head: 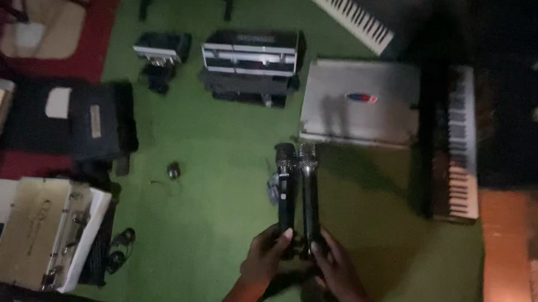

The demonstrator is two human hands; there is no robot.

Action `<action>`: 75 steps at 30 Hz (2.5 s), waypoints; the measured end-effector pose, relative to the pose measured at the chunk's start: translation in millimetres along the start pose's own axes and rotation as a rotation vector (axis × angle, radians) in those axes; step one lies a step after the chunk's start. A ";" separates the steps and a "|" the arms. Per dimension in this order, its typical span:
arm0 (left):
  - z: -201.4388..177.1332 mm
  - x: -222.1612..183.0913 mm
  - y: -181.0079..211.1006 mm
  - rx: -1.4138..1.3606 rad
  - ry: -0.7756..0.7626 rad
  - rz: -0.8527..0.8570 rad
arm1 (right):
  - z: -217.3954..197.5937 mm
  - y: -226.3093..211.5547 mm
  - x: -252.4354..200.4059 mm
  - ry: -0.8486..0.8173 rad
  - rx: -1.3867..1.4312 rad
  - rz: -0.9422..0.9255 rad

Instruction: The person places small cylindrical components, two wireless microphones, and two bodypack transmitters into a padded equipment case.

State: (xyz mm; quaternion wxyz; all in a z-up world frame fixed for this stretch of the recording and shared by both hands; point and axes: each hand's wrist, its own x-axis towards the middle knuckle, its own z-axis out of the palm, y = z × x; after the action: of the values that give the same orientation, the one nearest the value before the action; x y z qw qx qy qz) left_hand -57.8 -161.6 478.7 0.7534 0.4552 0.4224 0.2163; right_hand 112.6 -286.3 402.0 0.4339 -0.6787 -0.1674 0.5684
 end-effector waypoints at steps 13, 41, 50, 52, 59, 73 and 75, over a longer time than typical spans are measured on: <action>35.1 -137.5 96.8 0.050 -0.129 0.287 | 12.9 -84.4 -176.2 -0.159 0.293 -0.527; -2.2 -156.3 137.1 0.080 -0.261 0.203 | 64.1 -102.5 -199.5 0.009 0.585 -0.613; -26.9 -157.5 144.6 0.194 -0.420 0.228 | 99.2 -91.7 -217.8 0.118 0.450 -0.518; -27.2 -157.8 138.9 0.157 -0.446 0.220 | 99.7 -82.9 -217.0 0.192 0.489 -0.553; -0.9 -147.7 130.8 0.215 -0.453 0.101 | 78.9 -60.6 -220.2 0.472 0.394 -0.522; 155.2 -101.8 93.6 0.240 -0.642 0.199 | -51.8 -67.3 -282.9 0.628 0.405 -0.613; 177.8 -100.8 84.9 0.221 -0.694 0.264 | -70.7 -61.2 -292.5 0.664 0.427 -0.514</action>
State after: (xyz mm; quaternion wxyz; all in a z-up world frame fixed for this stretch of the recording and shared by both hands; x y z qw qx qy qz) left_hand 40.0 -281.0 637.4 0.7638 0.6300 0.1008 0.0976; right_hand 106.6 -490.4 631.3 0.7204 -0.6561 -0.0615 0.2162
